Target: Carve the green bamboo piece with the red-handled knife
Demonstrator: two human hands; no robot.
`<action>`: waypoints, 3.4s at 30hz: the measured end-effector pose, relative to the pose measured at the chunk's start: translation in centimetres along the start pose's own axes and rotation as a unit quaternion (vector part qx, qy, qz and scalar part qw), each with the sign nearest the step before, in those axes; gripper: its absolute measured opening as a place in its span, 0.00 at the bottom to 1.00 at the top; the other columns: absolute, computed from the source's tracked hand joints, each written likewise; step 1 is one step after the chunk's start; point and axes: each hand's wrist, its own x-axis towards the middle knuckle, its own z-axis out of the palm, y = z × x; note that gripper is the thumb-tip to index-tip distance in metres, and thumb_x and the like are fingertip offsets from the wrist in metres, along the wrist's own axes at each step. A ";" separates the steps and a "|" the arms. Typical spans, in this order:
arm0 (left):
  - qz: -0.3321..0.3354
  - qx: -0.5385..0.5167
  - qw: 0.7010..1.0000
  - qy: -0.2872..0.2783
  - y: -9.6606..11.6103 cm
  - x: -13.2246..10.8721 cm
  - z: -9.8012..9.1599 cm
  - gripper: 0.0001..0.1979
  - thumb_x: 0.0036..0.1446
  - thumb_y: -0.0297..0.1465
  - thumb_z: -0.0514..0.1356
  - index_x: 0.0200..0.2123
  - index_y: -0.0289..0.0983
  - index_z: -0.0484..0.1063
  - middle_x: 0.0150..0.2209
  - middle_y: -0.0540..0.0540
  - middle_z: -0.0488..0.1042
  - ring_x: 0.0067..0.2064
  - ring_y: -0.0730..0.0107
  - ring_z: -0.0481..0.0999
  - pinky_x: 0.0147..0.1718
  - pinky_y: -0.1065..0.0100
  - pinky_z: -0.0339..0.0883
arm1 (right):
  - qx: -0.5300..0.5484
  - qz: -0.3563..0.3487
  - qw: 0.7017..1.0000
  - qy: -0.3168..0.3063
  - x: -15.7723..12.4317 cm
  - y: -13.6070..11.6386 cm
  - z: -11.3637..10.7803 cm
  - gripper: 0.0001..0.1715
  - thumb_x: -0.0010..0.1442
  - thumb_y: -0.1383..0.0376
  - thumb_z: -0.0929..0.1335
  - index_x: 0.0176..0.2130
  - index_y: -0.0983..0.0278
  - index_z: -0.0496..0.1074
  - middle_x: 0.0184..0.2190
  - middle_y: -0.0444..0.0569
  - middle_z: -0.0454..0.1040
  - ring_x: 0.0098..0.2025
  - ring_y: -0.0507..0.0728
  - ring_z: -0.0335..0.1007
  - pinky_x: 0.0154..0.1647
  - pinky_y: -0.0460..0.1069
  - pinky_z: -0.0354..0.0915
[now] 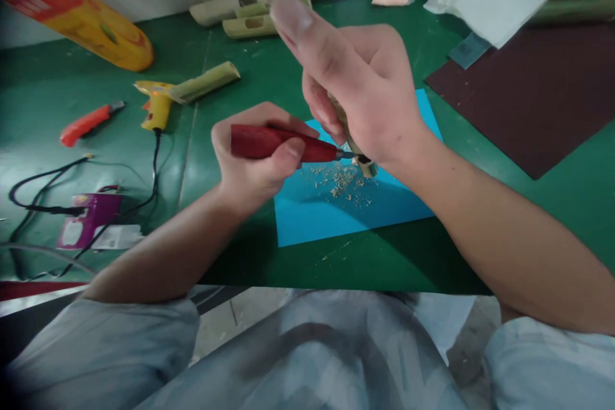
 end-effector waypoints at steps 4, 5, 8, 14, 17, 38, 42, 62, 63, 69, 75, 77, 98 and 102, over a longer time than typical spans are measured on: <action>-0.053 -0.021 0.998 0.028 -1.0 -0.7 1.2 0.19 0.70 0.48 0.60 0.37 0.39 0.75 0.31 0.48 0.82 0.31 0.69 0.81 0.29 0.68 0.76 | 0.017 0.014 1.000 0.000 0.4 0.1 0.4 0.30 0.60 0.37 0.73 0.25 0.57 0.70 0.21 0.45 0.72 0.27 0.59 0.74 0.26 0.53 0.69; -0.065 -0.027 0.997 0.028 -1.3 -0.8 1.4 0.19 0.71 0.48 0.58 0.37 0.40 0.75 0.29 0.49 0.80 0.29 0.71 0.80 0.27 0.69 0.74 | 0.018 0.014 1.000 0.001 0.4 0.2 0.3 0.31 0.60 0.37 0.74 0.25 0.57 0.70 0.20 0.45 0.71 0.26 0.59 0.73 0.26 0.53 0.69; -0.065 -0.053 0.996 0.040 -1.6 -0.8 1.5 0.20 0.72 0.49 0.57 0.37 0.41 0.76 0.27 0.50 0.79 0.27 0.71 0.79 0.26 0.68 0.74 | 0.014 -0.017 1.000 0.017 0.0 0.5 -0.2 0.31 0.63 0.41 0.73 0.22 0.56 0.67 0.17 0.43 0.67 0.22 0.57 0.67 0.26 0.53 0.67; 0.125 -0.068 0.990 0.008 0.7 0.2 -1.0 0.10 0.64 0.43 0.68 0.39 0.43 0.80 0.37 0.49 0.86 0.33 0.67 0.85 0.32 0.65 0.79 | -0.014 -0.145 0.989 0.027 -0.5 0.9 -1.0 0.36 0.76 0.62 0.60 0.16 0.55 0.63 0.14 0.42 0.58 0.18 0.55 0.58 0.28 0.53 0.63; 0.176 -0.032 0.981 -0.073 1.9 0.6 -2.0 0.07 0.63 0.39 0.69 0.43 0.45 0.80 0.37 0.49 0.86 0.33 0.66 0.85 0.33 0.67 0.78 | -0.020 -0.133 0.991 0.022 -0.4 0.7 -1.1 0.36 0.75 0.64 0.59 0.15 0.55 0.63 0.14 0.44 0.58 0.19 0.56 0.59 0.26 0.54 0.60; -0.208 -0.186 0.960 0.029 0.0 0.0 1.1 0.16 0.67 0.45 0.64 0.34 0.39 0.77 0.17 0.55 0.68 0.16 0.76 0.67 0.15 0.72 0.61 | 0.040 -0.142 0.984 0.102 -0.4 1.2 -0.2 0.39 0.72 0.46 0.65 0.14 0.55 0.62 0.12 0.43 0.53 0.16 0.55 0.52 0.20 0.54 0.48; -0.198 -0.182 0.963 0.011 0.7 -0.2 0.0 0.16 0.62 0.46 0.69 0.40 0.39 0.79 0.25 0.52 0.77 0.21 0.75 0.73 0.19 0.73 0.66 | 0.057 -0.129 0.988 0.056 -0.1 1.3 0.0 0.38 0.71 0.46 0.67 0.14 0.56 0.64 0.12 0.43 0.54 0.17 0.55 0.54 0.20 0.54 0.48; -0.039 0.117 0.952 -0.282 3.8 1.9 -5.9 0.13 0.68 0.40 0.61 0.46 0.42 0.84 0.33 0.49 0.83 0.30 0.69 0.76 0.32 0.67 0.66 | -0.005 -0.113 0.993 0.018 -0.7 1.1 -0.6 0.35 0.75 0.60 0.62 0.16 0.57 0.65 0.16 0.43 0.57 0.21 0.55 0.60 0.26 0.53 0.57; -0.040 0.107 0.948 -0.298 3.8 1.9 -5.8 0.15 0.70 0.40 0.60 0.50 0.43 0.83 0.35 0.48 0.84 0.32 0.68 0.77 0.33 0.67 0.68 | 0.005 -0.116 0.993 0.032 -0.6 1.1 -0.6 0.36 0.75 0.58 0.63 0.15 0.56 0.64 0.15 0.43 0.56 0.20 0.55 0.59 0.27 0.53 0.59; -0.017 0.126 0.924 -0.362 4.1 1.5 -5.6 0.18 0.72 0.40 0.57 0.59 0.47 0.79 0.42 0.47 0.84 0.41 0.65 0.82 0.41 0.68 0.73 | -0.009 -0.124 0.992 0.023 -0.6 0.6 -0.4 0.36 0.75 0.65 0.60 0.15 0.57 0.63 0.15 0.42 0.58 0.20 0.53 0.61 0.33 0.51 0.66; -0.017 0.066 0.926 -0.371 3.8 1.0 -5.4 0.21 0.68 0.37 0.61 0.62 0.48 0.77 0.42 0.46 0.85 0.40 0.62 0.84 0.39 0.67 0.75 | -0.031 -0.074 0.995 0.059 -0.8 -0.3 0.0 0.34 0.71 0.62 0.65 0.13 0.56 0.60 0.13 0.43 0.60 0.17 0.55 0.60 0.23 0.53 0.58; -0.023 0.045 0.924 -0.379 3.9 1.1 -5.3 0.22 0.67 0.36 0.61 0.63 0.47 0.77 0.45 0.46 0.86 0.43 0.61 0.84 0.42 0.66 0.76 | -0.029 -0.083 0.994 0.068 -0.9 -0.1 0.1 0.37 0.71 0.56 0.68 0.13 0.56 0.58 0.13 0.43 0.58 0.16 0.54 0.57 0.22 0.54 0.58; -0.067 -0.014 0.933 -0.353 3.5 1.1 -5.5 0.21 0.65 0.35 0.66 0.60 0.48 0.80 0.54 0.46 0.85 0.51 0.57 0.86 0.46 0.67 0.81 | 0.045 -0.044 0.997 -0.045 0.1 0.4 -1.7 0.28 0.66 0.57 0.69 0.16 0.55 0.64 0.15 0.42 0.61 0.17 0.55 0.61 0.18 0.52 0.57; -0.066 -0.019 0.925 -0.373 3.3 1.1 -5.4 0.22 0.64 0.34 0.65 0.61 0.49 0.79 0.55 0.46 0.85 0.52 0.57 0.86 0.46 0.66 0.81 | 0.037 -0.032 0.998 -0.039 -0.1 0.3 -1.4 0.29 0.66 0.60 0.67 0.15 0.55 0.63 0.13 0.41 0.60 0.14 0.55 0.57 0.17 0.53 0.56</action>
